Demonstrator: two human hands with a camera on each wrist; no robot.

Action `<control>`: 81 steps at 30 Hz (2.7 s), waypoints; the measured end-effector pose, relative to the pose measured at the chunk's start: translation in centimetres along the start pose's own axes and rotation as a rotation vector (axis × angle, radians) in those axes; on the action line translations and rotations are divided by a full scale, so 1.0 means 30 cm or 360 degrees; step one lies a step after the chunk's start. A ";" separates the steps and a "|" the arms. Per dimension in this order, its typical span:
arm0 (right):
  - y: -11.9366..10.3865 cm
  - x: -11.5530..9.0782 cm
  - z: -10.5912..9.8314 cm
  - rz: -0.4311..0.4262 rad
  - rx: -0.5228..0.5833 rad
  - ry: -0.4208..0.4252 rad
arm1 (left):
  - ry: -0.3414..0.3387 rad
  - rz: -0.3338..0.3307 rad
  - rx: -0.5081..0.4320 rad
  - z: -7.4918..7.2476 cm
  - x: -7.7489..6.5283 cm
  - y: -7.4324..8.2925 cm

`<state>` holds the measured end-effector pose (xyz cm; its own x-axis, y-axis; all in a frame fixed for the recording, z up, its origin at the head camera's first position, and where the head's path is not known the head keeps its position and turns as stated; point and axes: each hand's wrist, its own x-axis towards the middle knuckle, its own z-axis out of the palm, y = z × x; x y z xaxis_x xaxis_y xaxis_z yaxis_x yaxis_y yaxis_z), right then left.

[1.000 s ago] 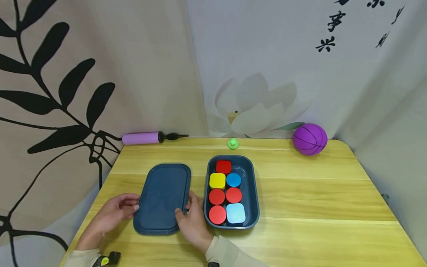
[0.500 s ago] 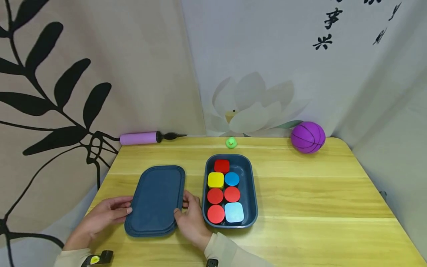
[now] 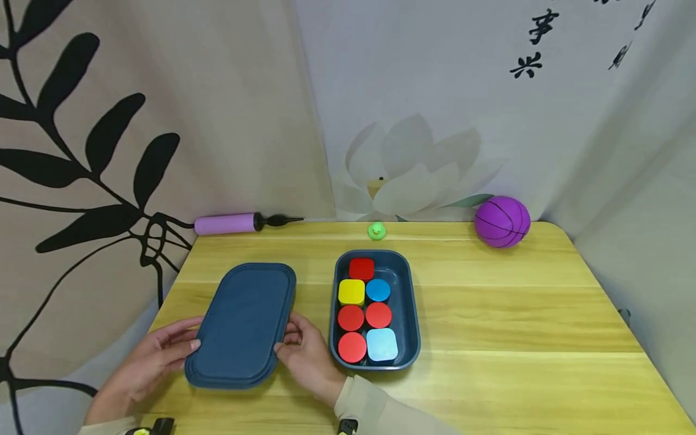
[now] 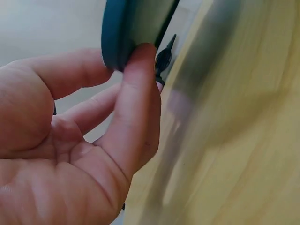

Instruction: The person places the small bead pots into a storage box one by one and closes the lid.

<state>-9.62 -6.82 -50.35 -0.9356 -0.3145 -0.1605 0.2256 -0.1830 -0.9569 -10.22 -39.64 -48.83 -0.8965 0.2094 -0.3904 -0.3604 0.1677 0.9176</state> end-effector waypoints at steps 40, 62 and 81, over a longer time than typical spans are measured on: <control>-0.306 -0.017 -0.387 0.0024 -0.0121 0.0050 | -0.0556 0.0441 -0.0419 0.334 0.007 0.172; -0.424 -0.001 -0.622 -0.0116 -0.0327 0.0294 | -0.0494 0.0330 -0.0223 0.547 0.141 0.222; -0.623 -0.181 -0.658 -0.0587 -0.0672 0.0356 | -0.0378 0.0419 -0.0109 0.647 0.229 0.349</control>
<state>-14.13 16.69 -36.39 -0.9763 -0.0888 0.1973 -0.2094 0.1574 -0.9651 -15.16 -17.75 -43.36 -0.8790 0.4562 -0.1390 -0.1486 0.0149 0.9888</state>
